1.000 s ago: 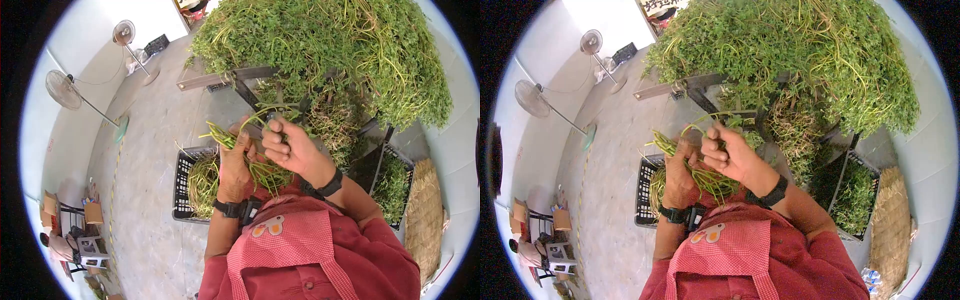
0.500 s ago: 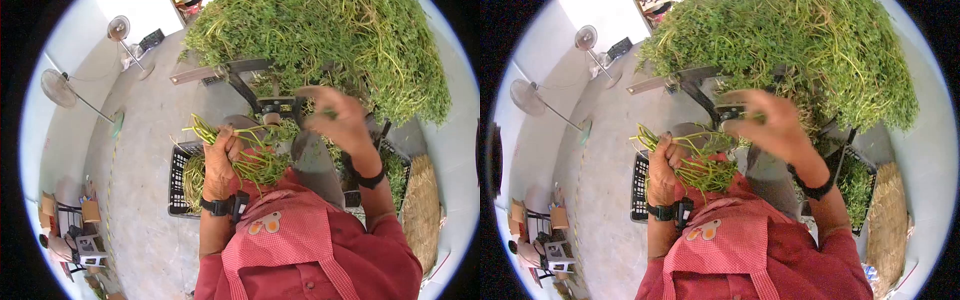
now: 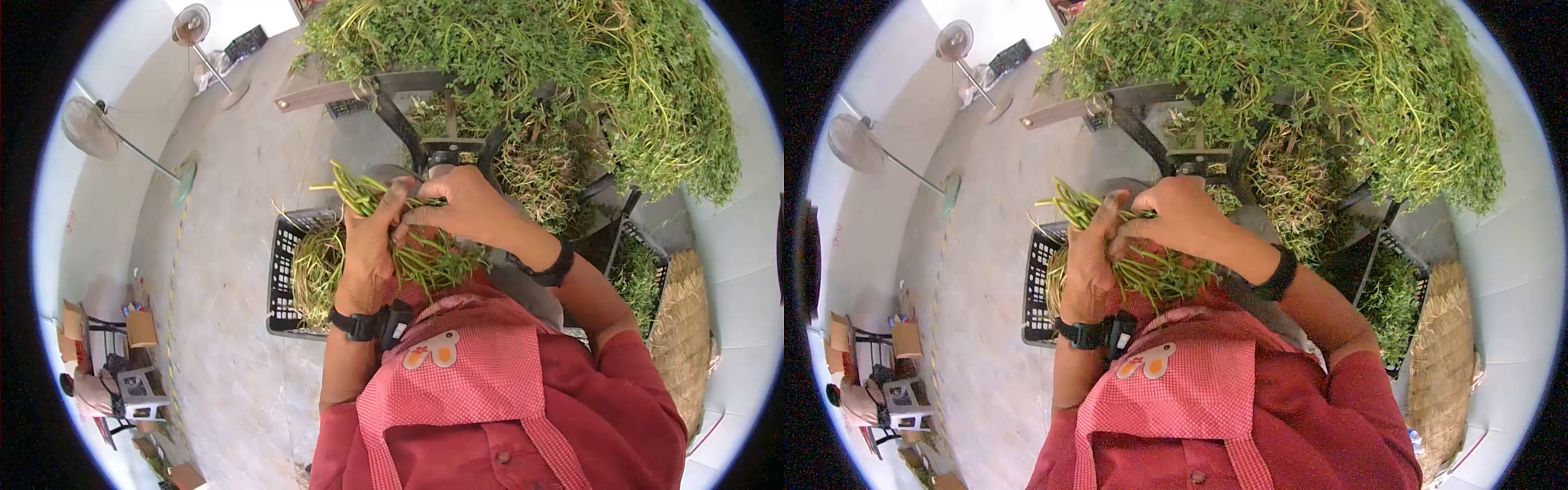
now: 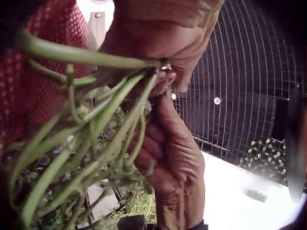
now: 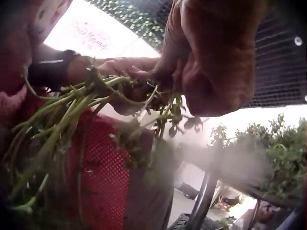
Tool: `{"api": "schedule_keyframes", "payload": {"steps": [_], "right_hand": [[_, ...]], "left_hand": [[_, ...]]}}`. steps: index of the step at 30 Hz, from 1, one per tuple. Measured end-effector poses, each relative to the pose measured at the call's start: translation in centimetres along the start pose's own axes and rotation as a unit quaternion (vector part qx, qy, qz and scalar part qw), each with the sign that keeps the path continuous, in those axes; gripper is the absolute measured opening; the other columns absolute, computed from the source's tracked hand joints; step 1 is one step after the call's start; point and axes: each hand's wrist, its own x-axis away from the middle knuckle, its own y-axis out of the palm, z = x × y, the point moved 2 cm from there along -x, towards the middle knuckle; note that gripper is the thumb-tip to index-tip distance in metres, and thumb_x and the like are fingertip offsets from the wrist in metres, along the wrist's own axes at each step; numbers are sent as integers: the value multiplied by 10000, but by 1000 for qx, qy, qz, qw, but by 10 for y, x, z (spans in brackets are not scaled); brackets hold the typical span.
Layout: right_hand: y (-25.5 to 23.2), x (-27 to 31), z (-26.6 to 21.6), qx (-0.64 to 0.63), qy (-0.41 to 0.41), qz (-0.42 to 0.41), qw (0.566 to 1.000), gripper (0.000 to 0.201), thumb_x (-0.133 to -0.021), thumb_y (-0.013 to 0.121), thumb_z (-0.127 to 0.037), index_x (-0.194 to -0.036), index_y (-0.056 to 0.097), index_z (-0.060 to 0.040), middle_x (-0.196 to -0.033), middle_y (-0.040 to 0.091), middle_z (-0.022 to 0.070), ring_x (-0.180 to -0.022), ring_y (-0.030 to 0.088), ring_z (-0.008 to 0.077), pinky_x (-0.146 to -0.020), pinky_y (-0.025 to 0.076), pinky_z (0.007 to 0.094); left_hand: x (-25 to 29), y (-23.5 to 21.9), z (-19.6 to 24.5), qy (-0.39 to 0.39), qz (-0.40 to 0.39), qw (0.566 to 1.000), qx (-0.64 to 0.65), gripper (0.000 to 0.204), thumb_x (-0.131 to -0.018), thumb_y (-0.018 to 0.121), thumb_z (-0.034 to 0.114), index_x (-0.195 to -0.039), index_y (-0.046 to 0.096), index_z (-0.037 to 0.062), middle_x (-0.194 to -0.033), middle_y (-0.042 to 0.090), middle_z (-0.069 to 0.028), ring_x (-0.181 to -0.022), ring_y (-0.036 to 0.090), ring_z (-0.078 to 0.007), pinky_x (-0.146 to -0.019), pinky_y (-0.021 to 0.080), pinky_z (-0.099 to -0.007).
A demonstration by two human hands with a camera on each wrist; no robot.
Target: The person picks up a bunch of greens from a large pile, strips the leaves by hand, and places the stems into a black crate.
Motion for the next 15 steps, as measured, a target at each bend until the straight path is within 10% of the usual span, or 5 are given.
{"api": "schedule_keyframes", "payload": {"steps": [11,15], "right_hand": [[-28,2,19,-130,41,-128,982,272,-756,633,-258,-875,660,-15,-718,615,187,-611,590,318,-573,457,362],[-16,0,22,76,53,-33,995,251,-778,604,-226,-849,603,14,-763,606,203,-694,598,359,-587,459,386]], "left_hand": [[-7,-20,-9,-49,-62,990,115,318,-900,525,318,-868,595,9,-571,355,25,-463,360,-87,-430,276,-221],[-5,-13,-12,-51,-101,984,136,341,-910,497,356,-788,565,45,-574,345,16,-468,351,-100,-441,273,-225]]}}
